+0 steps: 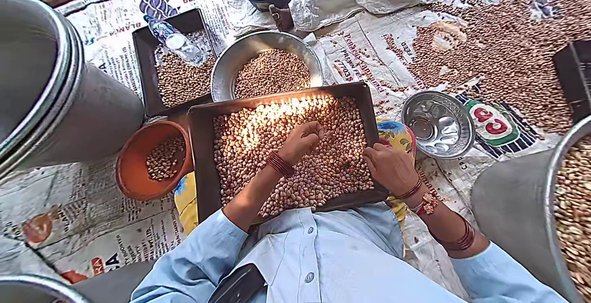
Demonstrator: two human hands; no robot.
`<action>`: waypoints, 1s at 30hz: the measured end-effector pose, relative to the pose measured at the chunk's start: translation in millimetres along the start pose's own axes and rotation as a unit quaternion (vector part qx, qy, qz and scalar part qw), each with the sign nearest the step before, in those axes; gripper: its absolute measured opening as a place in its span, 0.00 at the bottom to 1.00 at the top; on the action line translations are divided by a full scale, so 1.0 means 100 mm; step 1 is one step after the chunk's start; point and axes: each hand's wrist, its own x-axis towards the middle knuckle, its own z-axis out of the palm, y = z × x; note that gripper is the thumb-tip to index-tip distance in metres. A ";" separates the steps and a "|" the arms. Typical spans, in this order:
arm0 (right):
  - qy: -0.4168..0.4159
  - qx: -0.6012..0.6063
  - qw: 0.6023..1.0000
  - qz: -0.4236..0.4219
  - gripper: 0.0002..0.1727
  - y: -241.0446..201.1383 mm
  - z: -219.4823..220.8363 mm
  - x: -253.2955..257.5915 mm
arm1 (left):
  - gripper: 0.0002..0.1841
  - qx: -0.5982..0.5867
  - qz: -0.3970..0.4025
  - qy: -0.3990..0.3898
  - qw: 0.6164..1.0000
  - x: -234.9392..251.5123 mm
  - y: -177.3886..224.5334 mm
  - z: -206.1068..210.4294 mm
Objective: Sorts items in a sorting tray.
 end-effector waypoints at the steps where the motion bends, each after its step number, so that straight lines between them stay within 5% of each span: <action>1: 0.012 -0.038 0.999 -0.012 0.10 -0.01 0.05 0.02 | 0.08 0.038 0.001 0.004 0.999 0.00 0.00 -0.01; 7: 0.034 -0.102 0.994 -0.028 0.07 -0.01 0.14 0.09 | 0.14 0.386 0.045 -0.073 0.918 0.06 0.04 0.45; 16: 0.004 -0.111 0.994 -0.011 0.07 -0.03 0.16 0.07 | 0.17 0.498 0.050 -0.091 0.861 0.17 -0.03 0.68; 21: -0.026 -0.116 0.993 -0.007 0.08 -0.06 0.12 0.07 | 0.17 0.482 0.011 -0.112 0.869 0.16 0.00 0.68; 23: -0.026 -0.090 0.995 -0.017 0.08 -0.04 0.10 0.06 | 0.16 0.411 0.014 -0.095 0.907 0.17 0.00 0.57; 26: -0.009 0.034 0.999 -0.017 0.12 0.09 0.04 0.04 | 0.12 0.233 0.034 0.006 0.972 0.12 -0.01 0.26; 30: -0.014 0.295 0.953 0.069 0.13 0.27 -0.04 0.02 | 0.11 0.262 0.078 0.002 0.962 -0.03 -0.02 0.04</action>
